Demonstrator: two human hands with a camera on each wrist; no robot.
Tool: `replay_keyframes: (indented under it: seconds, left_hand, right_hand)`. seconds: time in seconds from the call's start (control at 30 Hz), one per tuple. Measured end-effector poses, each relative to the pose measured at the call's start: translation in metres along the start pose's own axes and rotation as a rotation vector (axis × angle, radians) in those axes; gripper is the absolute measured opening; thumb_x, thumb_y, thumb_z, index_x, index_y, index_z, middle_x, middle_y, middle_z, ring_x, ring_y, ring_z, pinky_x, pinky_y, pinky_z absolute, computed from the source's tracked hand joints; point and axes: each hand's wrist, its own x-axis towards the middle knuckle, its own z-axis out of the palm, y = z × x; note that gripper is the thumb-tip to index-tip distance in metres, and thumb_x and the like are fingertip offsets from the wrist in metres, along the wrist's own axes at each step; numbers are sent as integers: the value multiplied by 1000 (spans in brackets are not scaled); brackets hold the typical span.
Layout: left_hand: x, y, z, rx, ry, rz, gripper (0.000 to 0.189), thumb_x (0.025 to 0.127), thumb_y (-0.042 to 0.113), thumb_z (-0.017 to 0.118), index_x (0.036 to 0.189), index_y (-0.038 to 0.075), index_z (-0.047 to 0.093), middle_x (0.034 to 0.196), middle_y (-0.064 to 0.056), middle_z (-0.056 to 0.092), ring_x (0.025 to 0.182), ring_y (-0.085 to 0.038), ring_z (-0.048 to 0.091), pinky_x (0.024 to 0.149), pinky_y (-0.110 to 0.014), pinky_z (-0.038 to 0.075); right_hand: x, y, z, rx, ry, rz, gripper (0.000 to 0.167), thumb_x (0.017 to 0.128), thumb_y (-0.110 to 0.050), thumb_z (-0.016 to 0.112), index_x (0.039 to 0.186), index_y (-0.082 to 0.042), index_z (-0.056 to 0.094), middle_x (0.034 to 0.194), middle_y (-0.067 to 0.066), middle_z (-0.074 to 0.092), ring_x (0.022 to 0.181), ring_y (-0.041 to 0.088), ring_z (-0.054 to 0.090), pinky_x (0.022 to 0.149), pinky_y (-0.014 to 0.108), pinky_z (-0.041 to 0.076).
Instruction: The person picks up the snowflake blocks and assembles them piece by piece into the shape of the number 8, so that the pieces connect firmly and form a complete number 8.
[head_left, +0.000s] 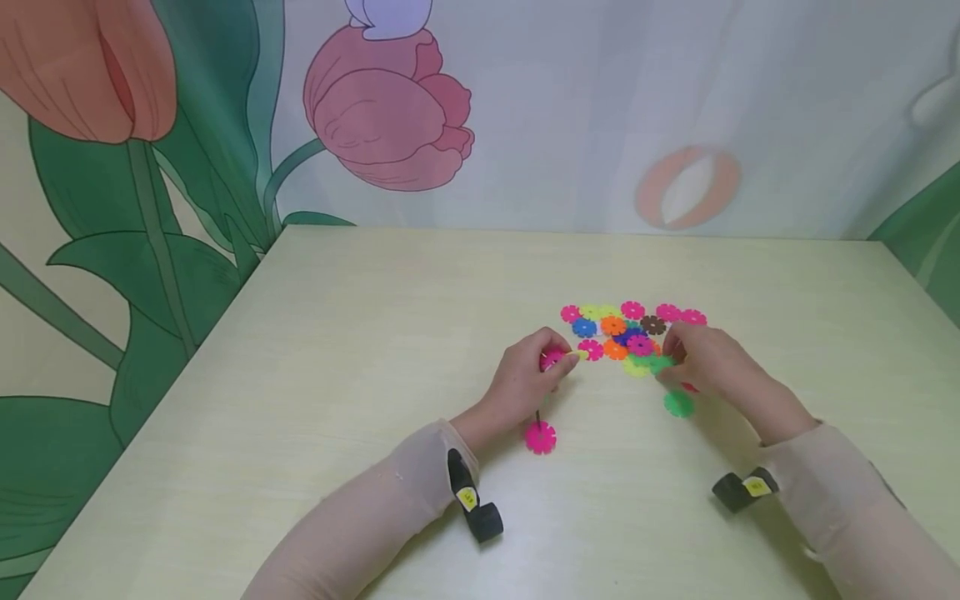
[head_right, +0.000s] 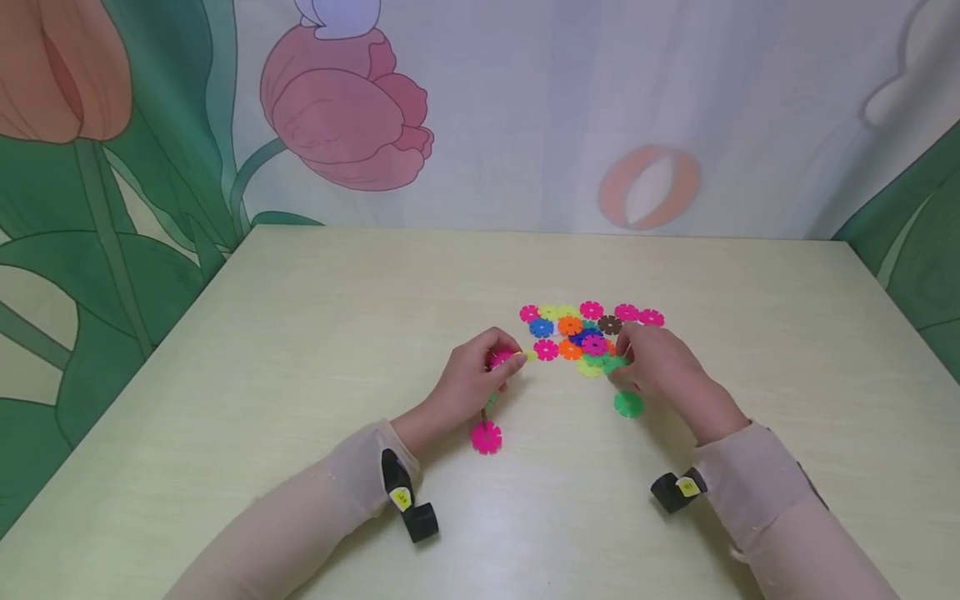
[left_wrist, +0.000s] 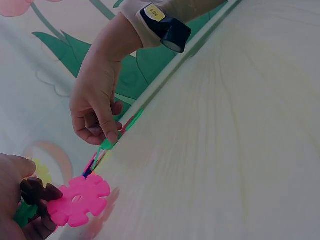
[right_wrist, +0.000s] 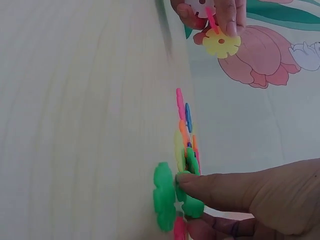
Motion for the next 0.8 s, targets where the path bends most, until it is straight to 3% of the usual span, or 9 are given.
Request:
replay_keyframes:
  seconds: [0.33, 0.57, 0.8]
  left_hand:
    - [0, 1, 1, 3, -2, 9, 18, 93, 24, 64, 107, 16, 59, 79, -1, 59, 64, -12, 56, 58, -20, 45]
    - [0, 2, 2, 0, -12, -6, 18, 92, 27, 65, 107, 17, 60, 80, 0, 59, 64, -12, 56, 60, -20, 46]
    - [-1, 1, 2, 3, -41, 42, 18, 92, 27, 64, 107, 16, 61, 80, 0, 60, 63, -12, 56, 61, -19, 45]
  right_hand:
    - [-8, 1, -6, 148, 39, -52, 19, 87, -10, 68, 98, 2, 58, 77, 10, 61, 59, 16, 53, 54, 26, 46]
    - [-13, -9, -3, 278, 64, -80, 24, 91, -15, 65, 106, 2, 57, 79, 13, 66, 56, 16, 58, 51, 26, 49]
    - [-16, -22, 5, 433, 48, -135, 28, 94, -18, 61, 112, 2, 53, 76, 13, 68, 58, 19, 62, 53, 25, 52]
